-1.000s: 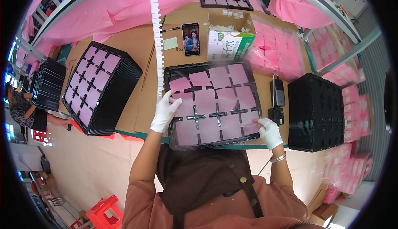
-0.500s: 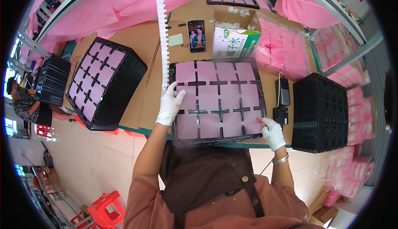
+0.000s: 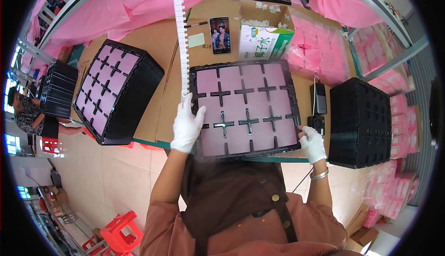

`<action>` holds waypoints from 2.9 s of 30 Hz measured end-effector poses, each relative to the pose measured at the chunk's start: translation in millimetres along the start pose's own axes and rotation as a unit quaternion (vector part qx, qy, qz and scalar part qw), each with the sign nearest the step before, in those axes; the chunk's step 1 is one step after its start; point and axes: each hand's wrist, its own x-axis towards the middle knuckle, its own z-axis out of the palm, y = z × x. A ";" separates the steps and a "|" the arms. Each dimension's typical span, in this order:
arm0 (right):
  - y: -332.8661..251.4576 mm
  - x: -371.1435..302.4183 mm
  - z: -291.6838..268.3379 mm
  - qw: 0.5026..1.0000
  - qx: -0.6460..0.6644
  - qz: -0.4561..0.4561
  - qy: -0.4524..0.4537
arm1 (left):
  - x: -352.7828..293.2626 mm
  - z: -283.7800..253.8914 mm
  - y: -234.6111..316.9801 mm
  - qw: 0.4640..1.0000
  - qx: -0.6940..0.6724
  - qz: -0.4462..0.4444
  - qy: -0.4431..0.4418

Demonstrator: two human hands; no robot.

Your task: The person places pink foam squares into a black plastic grid tray by hand, then manages a long white material strip.

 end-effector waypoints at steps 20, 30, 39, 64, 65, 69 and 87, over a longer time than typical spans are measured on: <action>-1.7 228.7 71.8 0.765 0.616 0.182 -0.044 | 44.0 37.0 11.5 0.933 0.271 0.214 -0.102; 23.8 42.2 34.6 0.865 0.449 0.099 -0.202 | -81.0 -12.1 15.5 0.914 0.146 0.315 -0.211; 29.6 25.6 24.5 0.984 -0.105 0.003 0.142 | -88.6 -6.6 -17.5 1.000 -0.020 0.004 0.001; -216.4 81.4 228.5 0.782 0.508 0.056 -0.358 | -29.6 -244.7 -197.2 0.806 -0.417 -0.108 0.406; -223.9 88.9 244.4 0.781 0.506 0.052 -0.362 | -24.9 -247.2 -210.3 0.805 -0.406 -0.127 0.414; -269.8 129.7 265.2 0.965 0.251 -0.076 -0.021 | -21.5 -242.2 -279.4 0.843 -0.337 -0.203 0.366; -269.9 113.7 209.8 0.886 0.391 -0.102 -0.229 | 1.8 -197.1 -246.6 0.829 -0.192 -0.250 0.461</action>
